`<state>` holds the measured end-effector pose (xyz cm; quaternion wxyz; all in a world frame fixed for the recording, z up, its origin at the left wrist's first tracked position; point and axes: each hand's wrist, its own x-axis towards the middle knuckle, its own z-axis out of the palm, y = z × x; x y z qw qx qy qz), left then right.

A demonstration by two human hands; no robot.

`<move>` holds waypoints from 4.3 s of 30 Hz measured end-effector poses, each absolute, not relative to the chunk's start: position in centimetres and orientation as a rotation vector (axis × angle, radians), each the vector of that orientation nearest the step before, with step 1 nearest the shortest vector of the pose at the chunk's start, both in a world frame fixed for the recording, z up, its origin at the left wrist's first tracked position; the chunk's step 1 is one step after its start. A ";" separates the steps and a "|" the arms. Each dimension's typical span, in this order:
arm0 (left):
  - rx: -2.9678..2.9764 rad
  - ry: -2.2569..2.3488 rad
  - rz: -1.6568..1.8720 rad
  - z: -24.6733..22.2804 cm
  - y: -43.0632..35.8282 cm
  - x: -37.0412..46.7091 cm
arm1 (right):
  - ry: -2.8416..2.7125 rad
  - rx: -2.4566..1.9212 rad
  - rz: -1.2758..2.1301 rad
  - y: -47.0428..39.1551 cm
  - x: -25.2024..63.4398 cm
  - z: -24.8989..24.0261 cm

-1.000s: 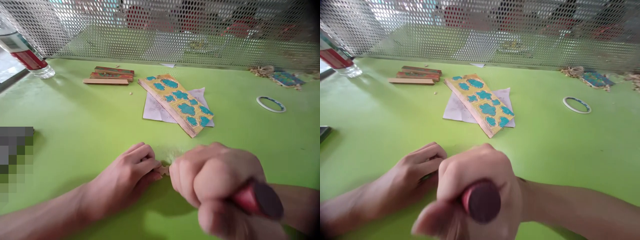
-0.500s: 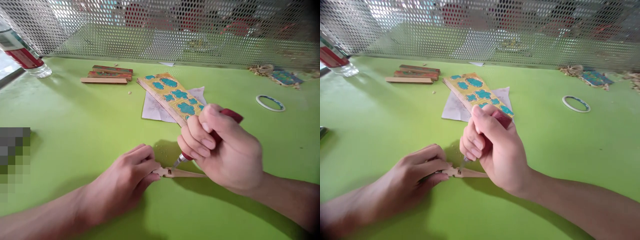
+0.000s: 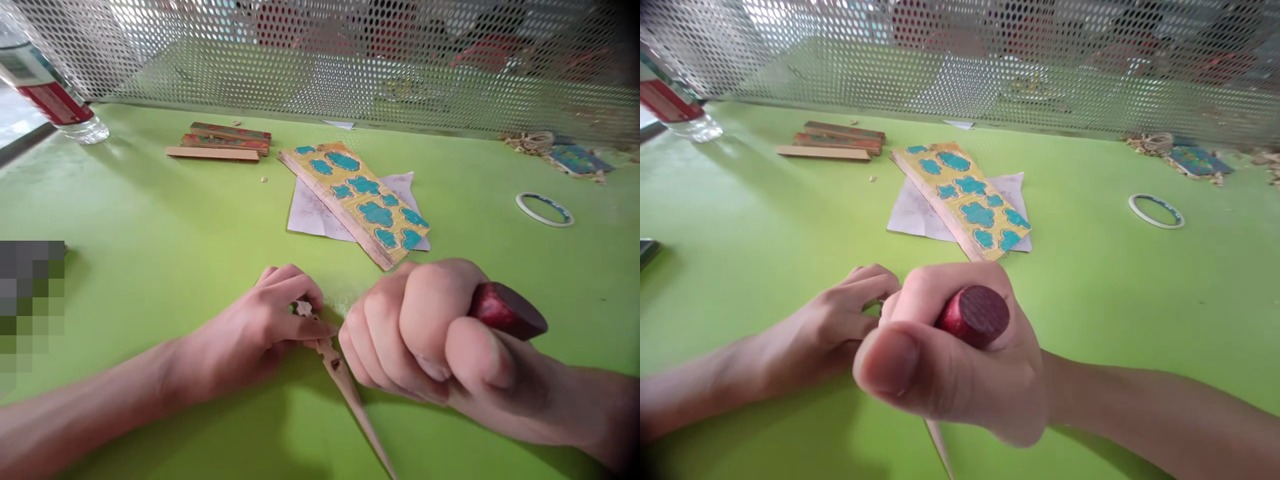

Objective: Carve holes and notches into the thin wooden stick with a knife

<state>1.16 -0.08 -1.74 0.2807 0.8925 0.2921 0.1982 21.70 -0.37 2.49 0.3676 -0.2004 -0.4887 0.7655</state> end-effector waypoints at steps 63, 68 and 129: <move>2.261 1.011 0.599 -1.9 -1.6 1.4 | -1.593 -0.495 1.424 -1.1 22.4 1.4; 2.243 0.994 0.581 -1.9 -1.5 1.4 | -1.684 -0.463 1.423 -1.0 22.1 1.9; 2.256 1.207 0.576 -2.5 -2.6 1.9 | -1.166 -0.579 1.521 -0.1 21.4 0.2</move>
